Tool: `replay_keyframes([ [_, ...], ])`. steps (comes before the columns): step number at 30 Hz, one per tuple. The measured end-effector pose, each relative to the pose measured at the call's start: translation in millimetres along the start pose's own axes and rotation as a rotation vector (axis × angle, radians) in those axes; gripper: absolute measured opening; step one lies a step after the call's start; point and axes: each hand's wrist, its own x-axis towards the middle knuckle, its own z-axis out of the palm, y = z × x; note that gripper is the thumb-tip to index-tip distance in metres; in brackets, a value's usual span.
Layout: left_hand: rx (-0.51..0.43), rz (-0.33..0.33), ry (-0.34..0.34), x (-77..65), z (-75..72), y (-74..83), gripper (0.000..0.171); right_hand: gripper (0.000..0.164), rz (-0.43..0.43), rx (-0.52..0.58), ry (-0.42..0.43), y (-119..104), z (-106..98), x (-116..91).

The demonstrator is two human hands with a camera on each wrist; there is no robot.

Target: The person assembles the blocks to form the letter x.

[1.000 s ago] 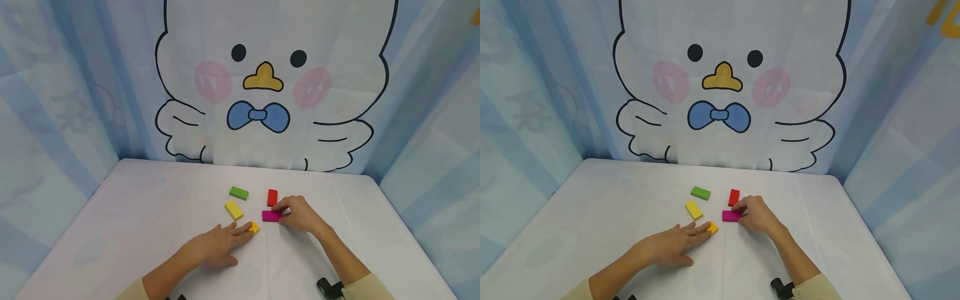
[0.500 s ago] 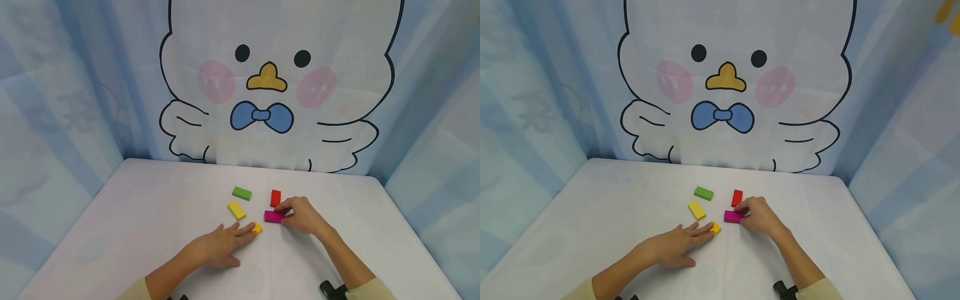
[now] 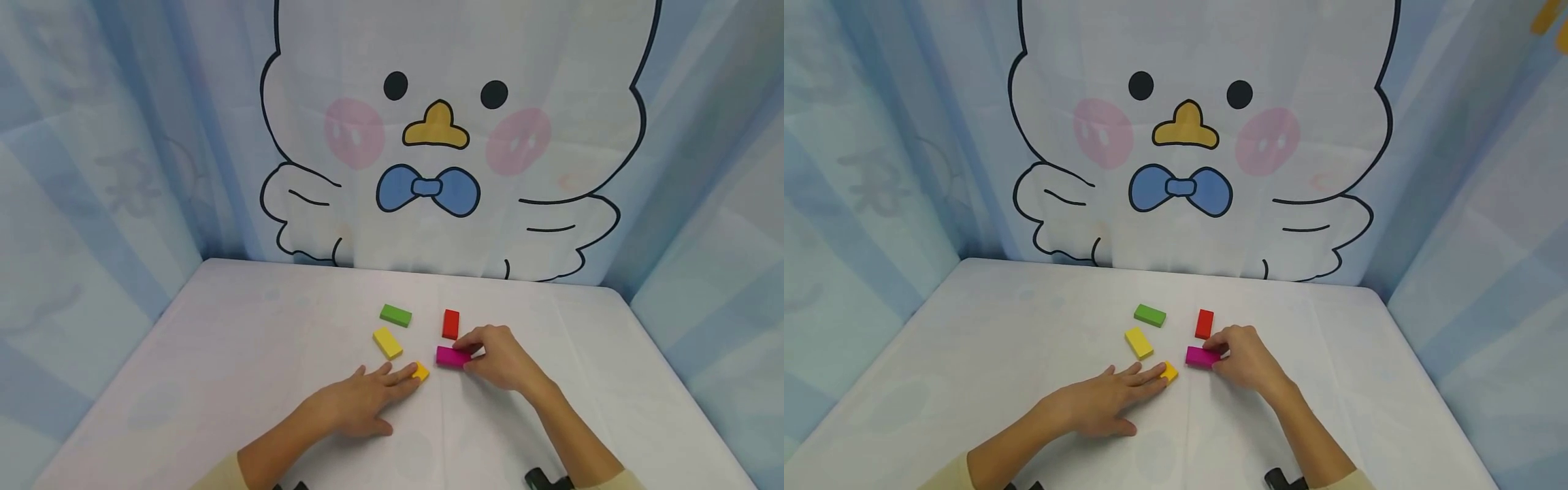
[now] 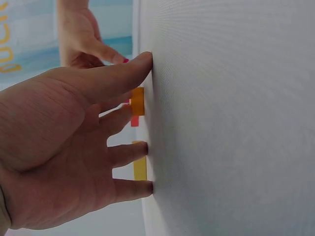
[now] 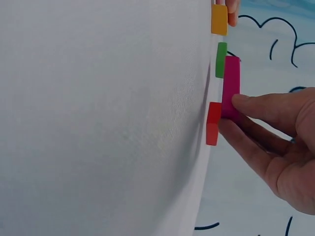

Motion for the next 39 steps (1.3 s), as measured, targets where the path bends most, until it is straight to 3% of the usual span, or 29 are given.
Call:
replay_keyframes([
  [15,-0.001,0.011,0.008,-1.3,-0.8,-0.1,0.085,0.031,0.05,0.036,0.016,-15.5,-1.6,-27.4],
  [39,-0.034,-0.022,-0.001,-0.6,-0.3,2.1,0.087,0.031,0.088,0.048,-0.028,-28.7,3.3,-36.4],
])
